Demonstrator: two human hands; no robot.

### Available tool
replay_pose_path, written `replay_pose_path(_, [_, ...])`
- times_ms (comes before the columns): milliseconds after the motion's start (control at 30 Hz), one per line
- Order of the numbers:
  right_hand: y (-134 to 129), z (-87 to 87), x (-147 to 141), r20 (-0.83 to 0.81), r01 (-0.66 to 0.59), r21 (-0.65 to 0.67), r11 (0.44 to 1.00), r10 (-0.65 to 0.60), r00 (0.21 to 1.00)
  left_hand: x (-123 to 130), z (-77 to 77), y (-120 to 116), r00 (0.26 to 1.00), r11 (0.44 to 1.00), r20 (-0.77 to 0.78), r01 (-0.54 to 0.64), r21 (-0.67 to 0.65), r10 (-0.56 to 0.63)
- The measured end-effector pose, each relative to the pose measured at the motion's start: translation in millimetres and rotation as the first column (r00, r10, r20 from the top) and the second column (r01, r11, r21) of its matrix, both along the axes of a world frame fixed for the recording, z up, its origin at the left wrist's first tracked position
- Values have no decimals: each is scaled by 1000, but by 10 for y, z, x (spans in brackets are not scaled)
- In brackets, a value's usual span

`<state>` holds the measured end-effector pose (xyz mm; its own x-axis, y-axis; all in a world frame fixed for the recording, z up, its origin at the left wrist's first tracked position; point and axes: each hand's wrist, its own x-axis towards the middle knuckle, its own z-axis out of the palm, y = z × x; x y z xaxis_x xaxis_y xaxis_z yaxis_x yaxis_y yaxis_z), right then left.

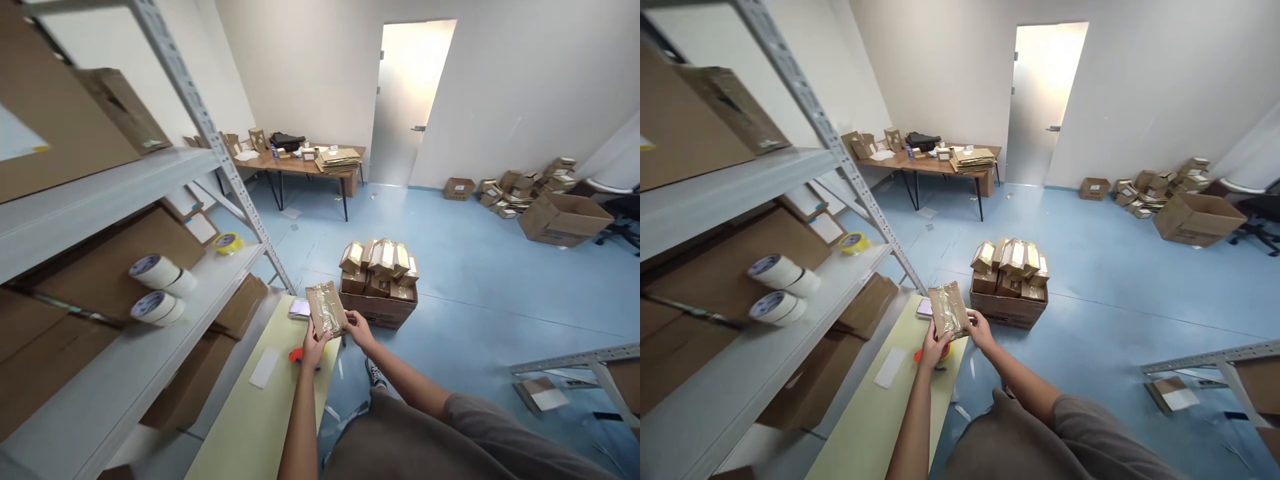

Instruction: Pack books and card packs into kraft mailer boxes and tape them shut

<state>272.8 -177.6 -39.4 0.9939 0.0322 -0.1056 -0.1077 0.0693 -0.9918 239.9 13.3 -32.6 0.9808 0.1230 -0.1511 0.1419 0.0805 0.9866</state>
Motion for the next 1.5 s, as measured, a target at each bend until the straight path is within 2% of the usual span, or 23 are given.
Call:
replay_pose_path(200, [-964,-253,856,-15,45,-82,996,-46,999,971,-356,-949,998,999,-57,-5,-45,3])
replay_pose_path(300, [-1305,-378,1315,-27,67,-140,988,-72,997,1343,-485,-1306,996,997,-85,-41,-68,36])
replay_pose_path(400, [-1552,-441,1813,-47,93,-220,971,-106,993,1694,-539,-1580,992,996,-113,-59,-65,52])
replay_pose_path(500, [-1721,-418,2325,-35,75,-265,961,-87,996,2041,-535,-1761,987,996,-150,-64,-67,53])
replay_pose_path(567, [-1806,-361,2646,-11,62,-282,958,-67,998,2243,-519,-1800,977,995,-199,-88,-57,75])
replay_pose_path(700, [-1933,-237,3126,12,118,-341,933,-122,992,2483,-483,-1600,932,979,-300,-199,41,202])
replay_pose_path(767, [-1953,-209,3244,9,126,-345,930,-131,991,2507,-468,-1404,916,963,-298,-257,79,269])
replay_pose_path(900, [-1834,-222,3269,17,53,-316,947,-50,999,2433,-438,-1098,907,939,-246,-322,120,342])
replay_pose_path(1033, [-1535,-217,3184,39,-20,-282,959,32,999,2299,-381,-1013,910,933,-209,-343,112,359])
replay_pose_path(1167, [-1202,-97,3084,83,-79,-276,958,106,991,2116,-278,-913,924,934,-151,-333,131,350])
replay_pose_path(1333, [-715,122,2833,138,-179,-270,946,222,965,1736,-119,-596,930,919,-51,-350,182,364])
replay_pose_path(1500, [-30,291,2380,164,-312,-282,907,366,916,1143,52,-147,900,883,2,-428,191,435])
